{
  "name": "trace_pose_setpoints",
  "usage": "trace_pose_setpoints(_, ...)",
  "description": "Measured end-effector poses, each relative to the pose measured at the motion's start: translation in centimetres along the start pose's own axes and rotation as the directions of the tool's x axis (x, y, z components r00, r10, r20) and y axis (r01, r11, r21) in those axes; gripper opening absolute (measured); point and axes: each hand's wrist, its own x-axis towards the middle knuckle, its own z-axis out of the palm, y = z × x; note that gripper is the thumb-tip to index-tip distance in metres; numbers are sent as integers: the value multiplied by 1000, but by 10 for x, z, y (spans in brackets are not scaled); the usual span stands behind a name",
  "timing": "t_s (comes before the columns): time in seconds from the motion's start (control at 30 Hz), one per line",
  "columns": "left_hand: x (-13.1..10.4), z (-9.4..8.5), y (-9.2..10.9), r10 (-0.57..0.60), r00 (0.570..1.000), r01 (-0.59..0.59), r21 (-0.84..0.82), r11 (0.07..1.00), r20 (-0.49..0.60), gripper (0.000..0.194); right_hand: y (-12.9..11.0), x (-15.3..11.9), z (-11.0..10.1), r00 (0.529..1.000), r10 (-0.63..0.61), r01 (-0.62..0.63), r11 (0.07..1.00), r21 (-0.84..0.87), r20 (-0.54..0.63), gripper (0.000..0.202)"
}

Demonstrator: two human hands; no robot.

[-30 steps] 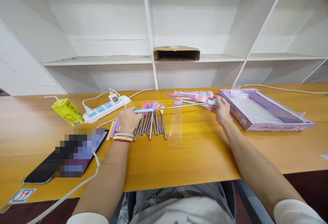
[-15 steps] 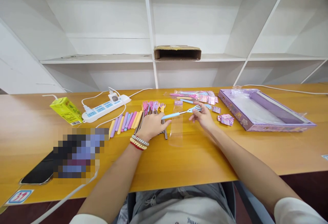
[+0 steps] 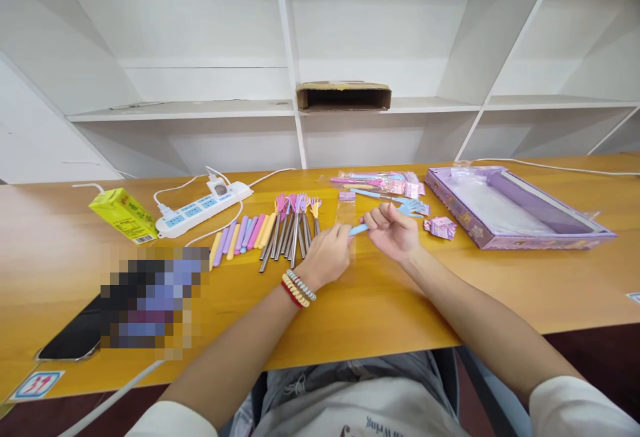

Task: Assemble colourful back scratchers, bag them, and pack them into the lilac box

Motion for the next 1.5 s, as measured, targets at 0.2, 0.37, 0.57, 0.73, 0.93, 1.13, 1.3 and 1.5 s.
trace_pose_setpoints(0.2, 5, -11, 18, 31, 971, 85, -459, 884, 239, 48, -8, -10, 24, 995, -14, 10, 999, -43, -97, 58)
trace_pose_setpoints(0.37, 6, -24, 8, 398, 698, 450, -797, 404, 596, 45, -17, -23, 40, 1000, -17, 19, 993, -115, 22, 57)
trace_pose_setpoints(0.57, 2, -23, -1, 388, 687, 536, -789, 301, 615, 44, -12, -22, 32, 1000, -13, 15, 990, -140, 11, 58)
trace_pose_setpoints(0.73, 8, -20, 1, 5, 926, 272, -674, 687, 378, 45, 0, 2, 20, 978, -106, 94, 993, -71, -178, 55)
trace_pose_setpoints(0.93, 32, -9, 8, -84, 978, 174, -532, 829, 189, 47, 7, 30, 23, 912, -106, 74, 993, -95, -395, 55)
trace_pose_setpoints(1.13, 43, 3, 12, 16, 972, 97, -466, 880, 232, 52, 2, 43, 8, 870, -88, 71, 996, -53, -485, 53)
trace_pose_setpoints(1.3, 38, 10, 24, -91, 981, 122, -179, 976, 171, 62, -2, 39, 8, 839, -127, 100, 992, -79, -530, 52)
trace_pose_setpoints(1.5, 36, 10, 28, -134, 982, 151, -132, 980, 130, 66, -5, 33, 20, 813, -175, 134, 984, -114, -556, 52)
